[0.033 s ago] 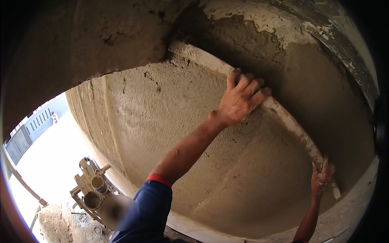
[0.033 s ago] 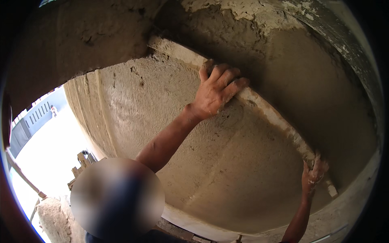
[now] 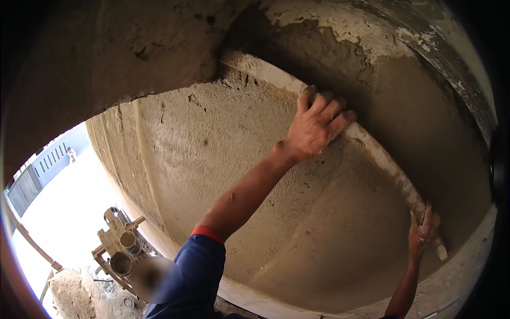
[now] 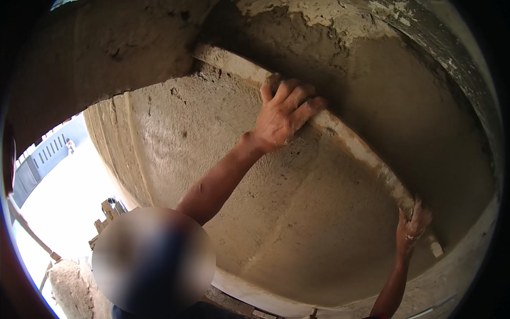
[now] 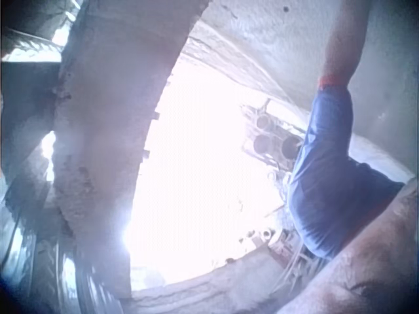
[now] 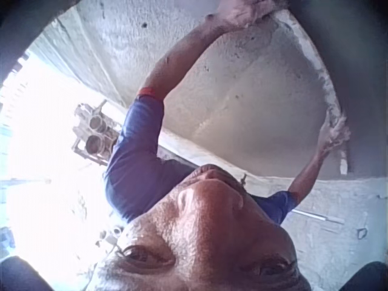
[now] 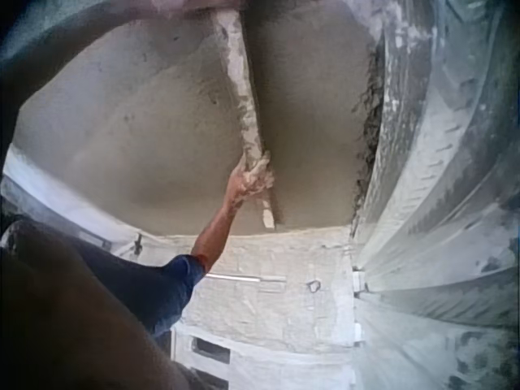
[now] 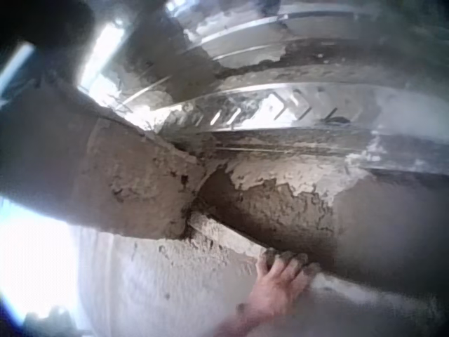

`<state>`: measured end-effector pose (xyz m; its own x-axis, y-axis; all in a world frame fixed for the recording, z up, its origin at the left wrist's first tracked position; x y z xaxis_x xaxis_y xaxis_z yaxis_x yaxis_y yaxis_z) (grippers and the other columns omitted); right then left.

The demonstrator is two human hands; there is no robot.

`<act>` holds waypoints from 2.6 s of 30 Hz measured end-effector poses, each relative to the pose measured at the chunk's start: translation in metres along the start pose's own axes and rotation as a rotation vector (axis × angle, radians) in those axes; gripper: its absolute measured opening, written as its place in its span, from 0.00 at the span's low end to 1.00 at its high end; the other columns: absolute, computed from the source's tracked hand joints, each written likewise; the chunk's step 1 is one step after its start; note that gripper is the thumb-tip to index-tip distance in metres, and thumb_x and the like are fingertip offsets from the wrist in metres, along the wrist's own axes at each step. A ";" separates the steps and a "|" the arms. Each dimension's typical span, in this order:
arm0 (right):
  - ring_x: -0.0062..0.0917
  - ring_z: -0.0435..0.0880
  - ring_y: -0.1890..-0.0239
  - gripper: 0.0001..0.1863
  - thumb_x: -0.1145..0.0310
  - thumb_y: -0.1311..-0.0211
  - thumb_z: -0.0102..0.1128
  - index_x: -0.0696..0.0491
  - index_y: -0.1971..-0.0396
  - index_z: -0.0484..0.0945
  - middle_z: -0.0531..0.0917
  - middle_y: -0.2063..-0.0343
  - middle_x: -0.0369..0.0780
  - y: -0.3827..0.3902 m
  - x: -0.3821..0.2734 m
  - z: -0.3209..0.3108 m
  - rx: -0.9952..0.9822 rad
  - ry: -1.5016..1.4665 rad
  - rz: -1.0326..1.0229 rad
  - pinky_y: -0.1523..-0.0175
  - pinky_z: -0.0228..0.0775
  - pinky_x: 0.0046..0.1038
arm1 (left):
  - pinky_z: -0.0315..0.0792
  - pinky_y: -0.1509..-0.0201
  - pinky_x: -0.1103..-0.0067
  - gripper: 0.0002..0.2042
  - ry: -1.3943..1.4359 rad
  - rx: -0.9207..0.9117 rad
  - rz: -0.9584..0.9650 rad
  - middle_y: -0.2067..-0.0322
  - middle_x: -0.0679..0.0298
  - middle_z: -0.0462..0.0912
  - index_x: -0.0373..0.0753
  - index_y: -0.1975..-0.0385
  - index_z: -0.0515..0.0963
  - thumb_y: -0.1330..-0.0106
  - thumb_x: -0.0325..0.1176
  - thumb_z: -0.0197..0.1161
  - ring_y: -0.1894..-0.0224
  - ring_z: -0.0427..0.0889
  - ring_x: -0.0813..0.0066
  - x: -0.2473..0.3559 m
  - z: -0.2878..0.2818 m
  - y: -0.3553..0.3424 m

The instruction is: The person applies wet plaster from a bucket onto a wall using a trowel and then smooths it using a long wooden leveling board.

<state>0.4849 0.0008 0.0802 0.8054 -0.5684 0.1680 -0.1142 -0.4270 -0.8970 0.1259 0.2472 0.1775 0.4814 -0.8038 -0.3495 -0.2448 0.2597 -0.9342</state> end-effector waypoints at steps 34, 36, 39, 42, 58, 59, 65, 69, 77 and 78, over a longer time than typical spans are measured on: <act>0.50 0.69 0.51 0.32 0.72 0.61 0.65 0.49 0.48 0.70 0.71 0.54 0.50 0.132 -0.011 0.055 -0.084 -0.122 -0.153 0.42 0.53 0.56 | 0.42 0.36 0.57 0.21 0.014 -0.111 -0.187 0.54 0.70 0.70 0.57 0.49 0.70 0.45 0.36 0.53 0.47 0.65 0.71 0.082 0.013 0.172; 0.51 0.68 0.49 0.35 0.71 0.61 0.67 0.50 0.46 0.67 0.70 0.52 0.51 0.131 -0.008 0.055 -0.084 -0.117 -0.135 0.41 0.51 0.56 | 0.42 0.36 0.57 0.21 -0.003 -0.100 -0.155 0.54 0.69 0.69 0.57 0.49 0.70 0.46 0.35 0.54 0.47 0.65 0.71 0.077 0.017 0.164; 0.51 0.66 0.47 0.35 0.68 0.57 0.67 0.52 0.44 0.65 0.68 0.50 0.53 0.123 0.000 0.056 -0.059 -0.095 -0.091 0.40 0.51 0.55 | 0.46 0.38 0.55 0.23 0.006 -0.134 -0.052 0.51 0.67 0.67 0.56 0.46 0.67 0.44 0.33 0.53 0.45 0.63 0.68 0.057 0.015 0.124; 0.51 0.65 0.46 0.33 0.63 0.52 0.65 0.53 0.44 0.65 0.68 0.48 0.54 0.109 0.011 0.055 -0.017 -0.045 -0.022 0.41 0.53 0.54 | 0.51 0.39 0.54 0.24 0.013 -0.142 0.021 0.51 0.66 0.65 0.54 0.46 0.65 0.44 0.29 0.54 0.43 0.61 0.67 0.043 0.015 0.070; 0.48 0.65 0.44 0.32 0.52 0.44 0.60 0.55 0.44 0.65 0.70 0.47 0.51 0.016 0.029 0.011 0.113 -0.074 0.263 0.42 0.59 0.46 | 0.48 0.35 0.59 0.18 -0.111 0.052 0.261 0.57 0.68 0.68 0.52 0.50 0.71 0.42 0.31 0.53 0.47 0.62 0.71 0.031 0.027 -0.089; 0.48 0.65 0.44 0.33 0.52 0.44 0.60 0.55 0.44 0.65 0.69 0.47 0.52 0.015 0.032 0.013 0.101 -0.068 0.266 0.41 0.59 0.46 | 0.48 0.35 0.59 0.18 -0.085 0.071 0.251 0.57 0.68 0.69 0.52 0.50 0.71 0.42 0.31 0.53 0.47 0.62 0.71 0.030 0.027 -0.088; 0.51 0.63 0.43 0.33 0.52 0.45 0.60 0.56 0.43 0.65 0.67 0.46 0.54 0.041 0.039 0.037 0.026 -0.001 0.174 0.40 0.57 0.48 | 0.51 0.36 0.60 0.19 -0.074 0.038 0.189 0.55 0.67 0.69 0.53 0.50 0.71 0.43 0.32 0.55 0.47 0.64 0.69 0.030 0.020 -0.047; 0.52 0.63 0.43 0.34 0.56 0.47 0.62 0.54 0.42 0.64 0.67 0.46 0.55 0.064 0.028 0.044 -0.021 0.019 0.020 0.40 0.55 0.50 | 0.53 0.39 0.59 0.19 -0.004 -0.028 0.042 0.55 0.67 0.69 0.53 0.50 0.71 0.44 0.32 0.55 0.47 0.65 0.68 0.035 0.007 0.010; 0.52 0.65 0.47 0.38 0.72 0.62 0.69 0.48 0.45 0.65 0.70 0.54 0.49 0.094 -0.014 0.032 -0.076 -0.056 -0.147 0.39 0.48 0.59 | 0.49 0.41 0.61 0.22 0.046 -0.118 -0.223 0.54 0.68 0.69 0.55 0.49 0.70 0.47 0.35 0.59 0.46 0.64 0.69 0.068 -0.002 0.139; 0.52 0.65 0.47 0.38 0.72 0.62 0.69 0.48 0.45 0.65 0.70 0.54 0.49 0.098 -0.018 0.031 -0.076 -0.059 -0.157 0.39 0.48 0.59 | 0.49 0.41 0.62 0.22 0.075 -0.117 -0.260 0.53 0.68 0.69 0.55 0.50 0.70 0.48 0.35 0.60 0.46 0.64 0.69 0.072 0.000 0.154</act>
<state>0.4772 -0.0090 -0.0229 0.8495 -0.4489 0.2773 -0.0258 -0.5603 -0.8279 0.1230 0.2297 0.0090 0.4783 -0.8736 -0.0894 -0.2190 -0.0201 -0.9755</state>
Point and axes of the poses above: each hand's wrist, its own y-axis away from the middle knuckle, its own z-axis out of the palm, x = y × z, the point moved 2 cm from there along -y, towards the middle knuckle
